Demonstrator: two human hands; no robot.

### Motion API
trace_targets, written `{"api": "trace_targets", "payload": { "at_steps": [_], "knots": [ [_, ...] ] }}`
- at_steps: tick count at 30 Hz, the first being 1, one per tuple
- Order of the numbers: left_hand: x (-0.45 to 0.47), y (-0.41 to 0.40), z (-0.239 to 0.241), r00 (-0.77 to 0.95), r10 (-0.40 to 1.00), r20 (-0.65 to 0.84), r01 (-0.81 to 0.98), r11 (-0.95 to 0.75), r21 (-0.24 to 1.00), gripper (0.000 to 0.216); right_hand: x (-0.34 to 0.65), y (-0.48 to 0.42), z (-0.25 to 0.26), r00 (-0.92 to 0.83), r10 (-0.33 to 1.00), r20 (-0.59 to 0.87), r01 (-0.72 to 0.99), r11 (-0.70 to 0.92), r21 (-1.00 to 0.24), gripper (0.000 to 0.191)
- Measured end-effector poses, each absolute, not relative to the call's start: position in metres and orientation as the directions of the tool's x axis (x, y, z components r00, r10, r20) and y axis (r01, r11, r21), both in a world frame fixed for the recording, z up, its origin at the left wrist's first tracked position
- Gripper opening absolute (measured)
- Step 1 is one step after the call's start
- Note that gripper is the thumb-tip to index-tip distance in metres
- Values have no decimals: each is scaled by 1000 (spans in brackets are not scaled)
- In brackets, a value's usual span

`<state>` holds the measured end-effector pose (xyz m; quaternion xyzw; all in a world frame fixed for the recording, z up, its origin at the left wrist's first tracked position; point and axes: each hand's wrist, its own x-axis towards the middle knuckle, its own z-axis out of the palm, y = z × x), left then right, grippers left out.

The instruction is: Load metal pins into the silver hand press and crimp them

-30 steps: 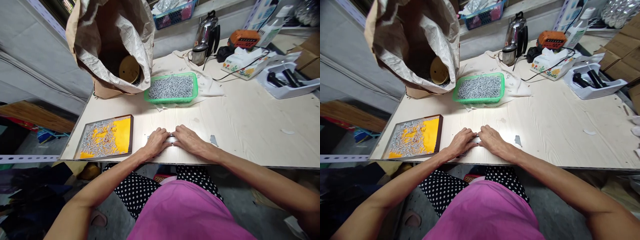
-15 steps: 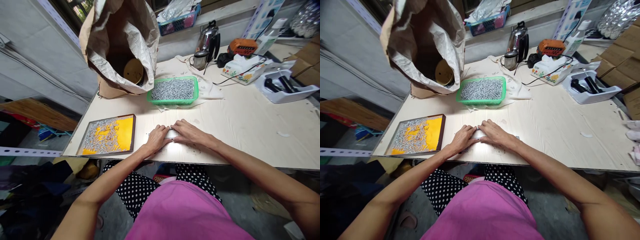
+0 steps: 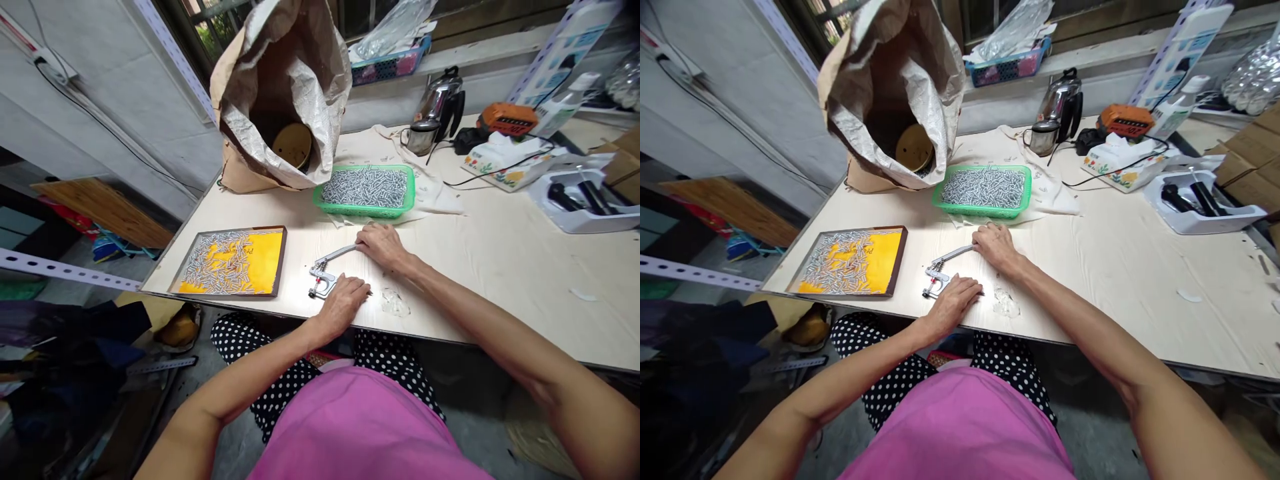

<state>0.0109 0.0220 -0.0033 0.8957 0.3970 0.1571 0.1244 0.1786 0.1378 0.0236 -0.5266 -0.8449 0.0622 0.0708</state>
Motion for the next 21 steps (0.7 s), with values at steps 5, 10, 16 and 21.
{"api": "trace_targets", "payload": {
  "at_steps": [5,10,16,21],
  "knots": [
    [10,17,-2,642,724,253,615,-683,394,23,140,117,39,-683,725,92,707,687,-165,21],
    [-7,-15,27,720,540,436,457,-842,288,15,95,103,28,-885,453,106,432,885,-176,13],
    [-104,32,60,353,753,555,858,-497,130,14,74,107,16,-904,396,163,333,889,-313,14],
    [-182,113,57,37,929,369,996,-64,62,20,88,125,41,-629,636,447,327,738,-590,14]
  ]
}}
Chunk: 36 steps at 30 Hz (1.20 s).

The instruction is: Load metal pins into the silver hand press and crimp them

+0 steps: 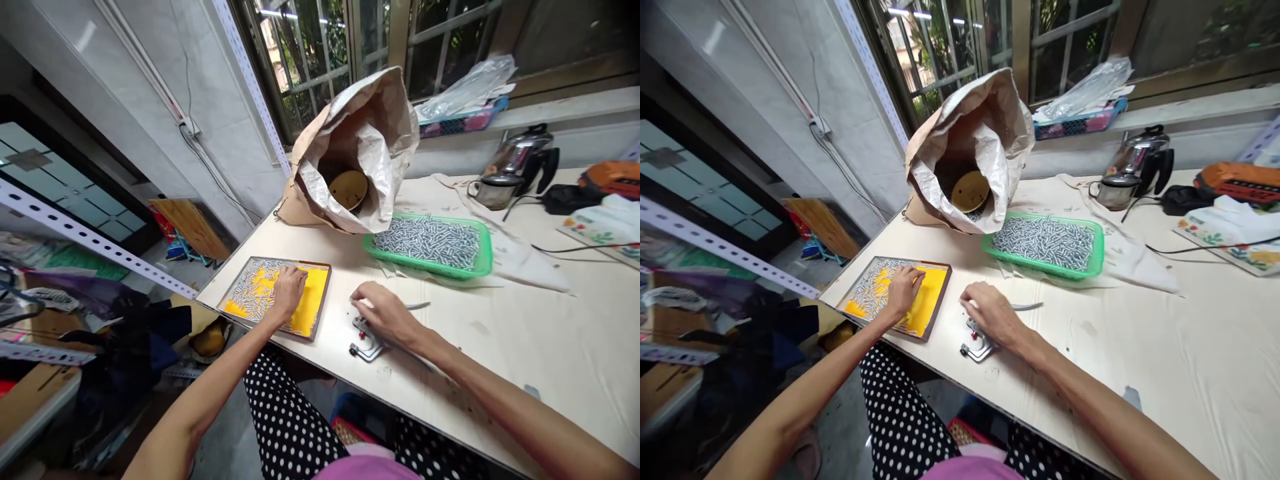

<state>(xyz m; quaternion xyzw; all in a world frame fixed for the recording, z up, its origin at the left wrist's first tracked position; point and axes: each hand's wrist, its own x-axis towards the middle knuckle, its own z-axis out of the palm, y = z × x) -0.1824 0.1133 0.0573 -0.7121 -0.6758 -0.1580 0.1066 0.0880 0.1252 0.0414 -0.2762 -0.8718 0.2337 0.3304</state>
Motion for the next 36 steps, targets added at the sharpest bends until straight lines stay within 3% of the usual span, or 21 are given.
{"api": "trace_targets", "payload": {
  "at_steps": [3,5,8,11,16,21,25,30,33,36],
  "knots": [
    [-196,142,52,60,978,200,997,-69,37,20,117,154,62,-375,739,559,407,673,-618,13],
    [-199,153,49,69,991,118,997,-72,24,21,142,174,72,-271,753,600,540,635,-553,15],
    [-202,162,45,53,996,68,998,-54,13,21,174,192,77,-216,736,642,728,560,-396,24],
    [-207,166,42,59,997,49,998,-60,21,20,187,189,70,-236,739,631,765,542,-348,29],
    [-213,170,43,176,984,23,982,-177,63,18,171,139,45,-379,778,501,621,615,-486,20],
    [-218,184,46,243,968,56,962,-248,113,21,150,87,25,-480,862,165,696,488,-527,16],
    [-189,165,62,153,987,43,938,-159,308,18,148,60,19,-471,882,11,773,419,-476,7],
    [-119,98,79,159,957,-243,795,22,607,30,154,45,22,-472,881,-37,816,420,-397,11],
    [-93,76,71,170,908,-383,733,143,665,31,155,45,16,-476,879,-14,823,440,-359,13],
    [-85,70,57,145,896,-420,671,223,707,26,154,42,9,-480,877,24,830,463,-311,11]
  ]
}}
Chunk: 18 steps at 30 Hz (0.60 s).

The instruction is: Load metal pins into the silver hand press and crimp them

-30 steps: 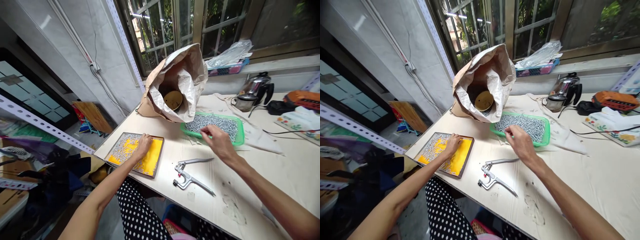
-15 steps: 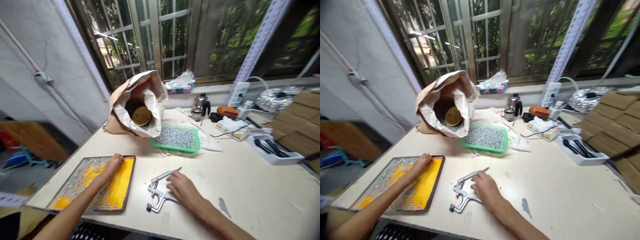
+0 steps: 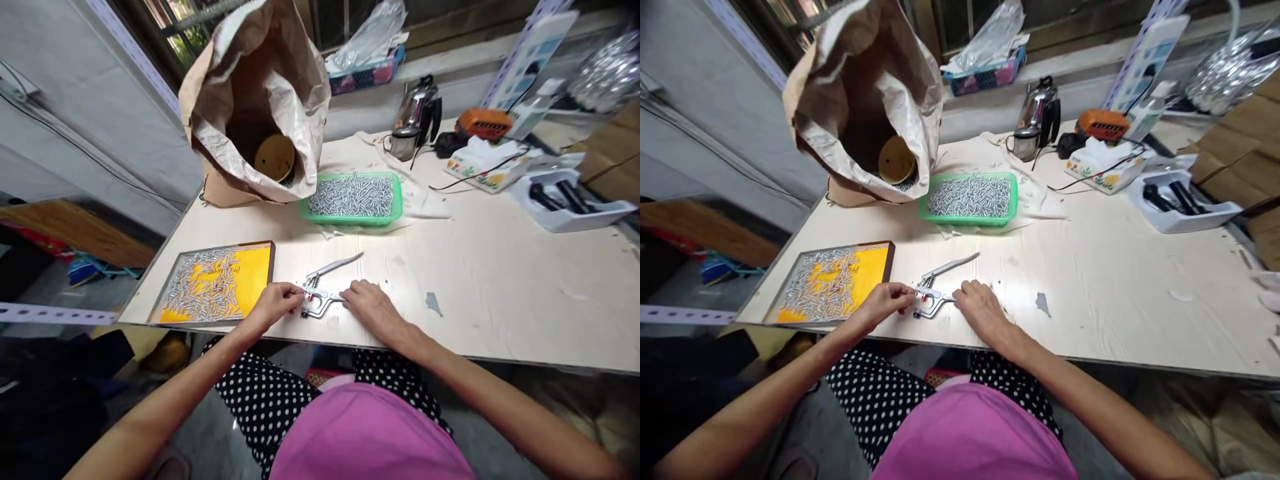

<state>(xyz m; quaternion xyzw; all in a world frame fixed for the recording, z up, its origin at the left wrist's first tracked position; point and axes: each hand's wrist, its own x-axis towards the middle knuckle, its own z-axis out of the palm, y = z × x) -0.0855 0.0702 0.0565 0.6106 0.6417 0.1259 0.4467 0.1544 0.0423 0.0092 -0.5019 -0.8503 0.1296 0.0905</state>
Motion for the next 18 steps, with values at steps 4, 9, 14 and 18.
{"api": "trace_targets", "payload": {
  "at_steps": [4,9,14,18],
  "knots": [
    [-82,70,42,102,885,-454,607,306,733,21,155,38,7,-490,869,71,830,490,-265,11],
    [-76,69,38,65,842,-535,621,385,682,29,155,39,8,-494,866,81,834,498,-238,15],
    [-72,70,45,17,806,-592,635,448,629,27,156,41,6,-495,864,95,824,501,-265,15],
    [-69,75,49,2,780,-626,665,467,583,25,156,41,4,-493,864,99,823,500,-270,15]
  ]
}}
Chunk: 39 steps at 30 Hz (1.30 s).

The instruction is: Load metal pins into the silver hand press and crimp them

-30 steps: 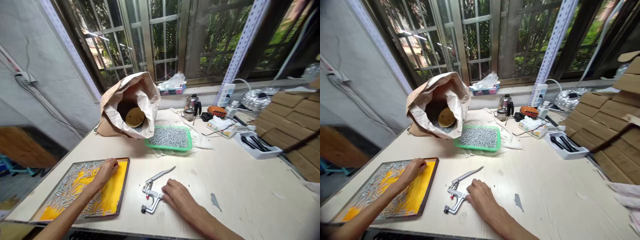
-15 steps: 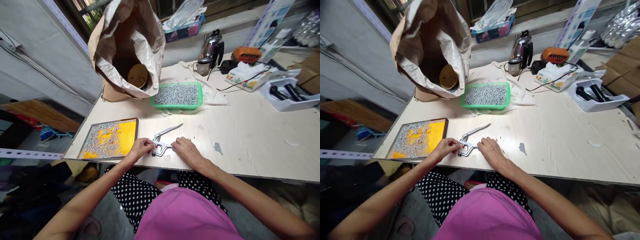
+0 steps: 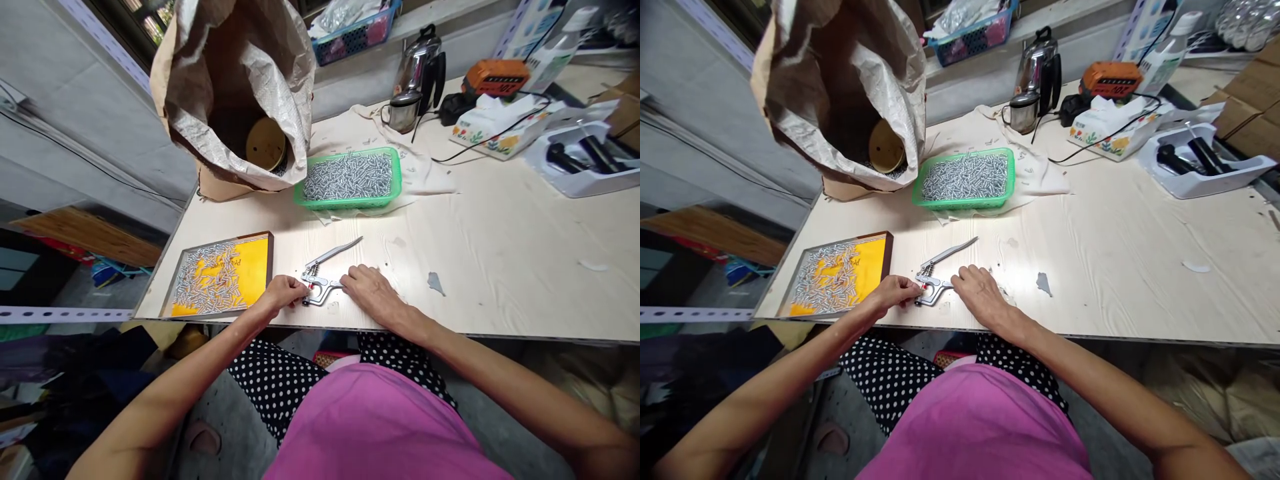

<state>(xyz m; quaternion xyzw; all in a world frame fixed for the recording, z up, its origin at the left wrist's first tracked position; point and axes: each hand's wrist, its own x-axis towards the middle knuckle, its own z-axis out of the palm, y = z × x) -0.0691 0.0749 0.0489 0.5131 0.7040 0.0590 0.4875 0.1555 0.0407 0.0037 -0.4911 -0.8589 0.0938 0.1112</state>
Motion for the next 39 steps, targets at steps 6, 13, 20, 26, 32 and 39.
{"api": "trace_targets", "payload": {
  "at_steps": [6,13,20,26,32,39],
  "knots": [
    [-67,83,54,46,735,-677,736,433,520,20,155,41,2,-481,869,116,828,493,-268,13],
    [-70,87,55,74,661,-747,742,463,484,24,154,40,6,-495,863,98,827,503,-251,17],
    [-71,80,53,57,646,-761,723,500,478,22,170,63,22,-525,847,85,788,522,-327,79],
    [-70,76,53,32,656,-754,710,516,479,19,176,96,22,-617,785,-57,759,575,-305,95],
    [-72,73,56,42,653,-756,756,474,451,26,169,87,30,-617,787,-22,766,594,-245,68],
    [-56,53,56,390,912,-132,906,-354,233,22,164,69,34,-624,781,17,756,609,-238,56]
  ]
}}
